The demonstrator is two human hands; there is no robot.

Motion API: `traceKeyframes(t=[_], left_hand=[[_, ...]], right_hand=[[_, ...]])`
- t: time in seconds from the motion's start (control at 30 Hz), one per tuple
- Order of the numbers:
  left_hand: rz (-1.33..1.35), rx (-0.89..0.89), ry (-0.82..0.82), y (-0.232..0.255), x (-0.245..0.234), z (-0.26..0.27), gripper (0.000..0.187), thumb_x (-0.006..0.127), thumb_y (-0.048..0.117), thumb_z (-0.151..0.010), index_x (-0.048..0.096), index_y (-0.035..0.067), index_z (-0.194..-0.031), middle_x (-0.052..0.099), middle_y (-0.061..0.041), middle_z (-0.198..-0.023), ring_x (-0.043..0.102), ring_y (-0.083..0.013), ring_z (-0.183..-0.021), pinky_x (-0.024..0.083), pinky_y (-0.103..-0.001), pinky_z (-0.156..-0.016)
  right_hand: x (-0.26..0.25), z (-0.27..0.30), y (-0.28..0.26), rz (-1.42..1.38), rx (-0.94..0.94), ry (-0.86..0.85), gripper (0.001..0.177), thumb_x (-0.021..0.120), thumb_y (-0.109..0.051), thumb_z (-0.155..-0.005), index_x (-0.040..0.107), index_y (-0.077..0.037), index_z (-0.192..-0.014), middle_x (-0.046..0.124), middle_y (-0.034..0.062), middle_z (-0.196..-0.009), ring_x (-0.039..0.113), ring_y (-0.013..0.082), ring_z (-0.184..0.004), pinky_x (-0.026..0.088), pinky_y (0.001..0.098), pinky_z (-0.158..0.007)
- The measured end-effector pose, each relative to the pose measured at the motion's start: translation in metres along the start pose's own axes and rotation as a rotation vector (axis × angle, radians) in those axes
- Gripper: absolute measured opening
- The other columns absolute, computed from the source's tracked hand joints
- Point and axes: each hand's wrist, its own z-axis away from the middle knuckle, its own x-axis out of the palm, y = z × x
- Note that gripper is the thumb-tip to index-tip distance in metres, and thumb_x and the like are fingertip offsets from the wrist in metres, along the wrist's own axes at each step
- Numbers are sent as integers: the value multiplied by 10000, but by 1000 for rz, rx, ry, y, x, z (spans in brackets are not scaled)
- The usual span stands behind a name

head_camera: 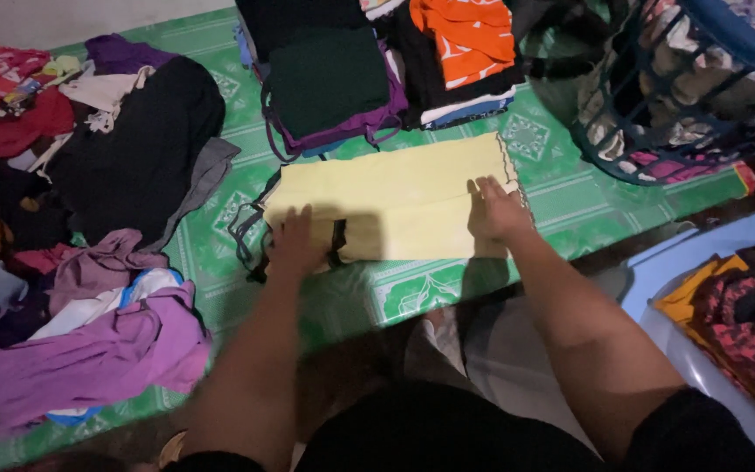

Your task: Folding various items of clothing and organizing them into stacks.

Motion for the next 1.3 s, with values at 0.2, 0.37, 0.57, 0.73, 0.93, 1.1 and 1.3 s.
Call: traceKeyframes(t=[0.2,0.37,0.57,0.73,0.93,1.1,1.3], left_hand=[[-194,-67,-99,-24,8,-27,603,707,468,-900,597,207,-1432,451,-119,-1552,377,-340,-1469,327,-598,-1173],[-165,-24,-286,-26,-30,-35,548,715,420,-864,669,202,-1364,575,-125,-1447,528,-329,-1316,349,-534,-1139],[1142,-188,-313,-71,-2,-65,718,698,488,-803,630,47,-1366,669,-187,-1349,661,-308,-1100,510,-474,-947],[752,-97,-132,-88,43,-65,797,803,198,-749,407,7,-1414,598,-193,-1354,628,-347,-1153,540,-468,-939],[583,130,157,-123,92,-71,563,629,115,-936,425,106,-1461,631,-269,-1270,638,-404,-1166,503,-481,-951],[619,-220,43,-13,-52,49,582,573,195,-1000,373,238,-1545,697,-199,-1100,721,-439,-917,577,-566,-784],[210,26,140,-88,33,10,736,733,391,-919,379,167,-1524,710,-208,-1118,685,-425,-1024,538,-545,-842]], right_hand=[[-40,-1,-28,296,178,-233,752,770,-540,-780,558,-249,-1440,499,134,-1488,407,419,-1413,321,665,-1108],[-61,-2,9,197,57,-374,659,775,-429,-738,637,-230,-1351,571,121,-1360,482,367,-1276,350,615,-1051],[-51,1,65,-629,231,-287,673,748,-311,-799,611,14,-1373,713,184,-1109,670,323,-1003,526,503,-933],[-24,36,70,-976,347,-174,797,773,-167,-833,408,-2,-1521,682,109,-1107,666,239,-975,550,419,-863],[-11,57,70,-775,308,-76,886,720,-59,-879,237,-88,-1621,657,145,-989,629,212,-795,537,346,-699],[-2,69,83,-919,234,110,913,641,-34,-902,184,-168,-1681,623,143,-924,582,216,-733,499,367,-644],[12,81,99,-658,165,17,920,720,-15,-813,266,-148,-1602,665,125,-1072,663,240,-918,537,373,-822]])
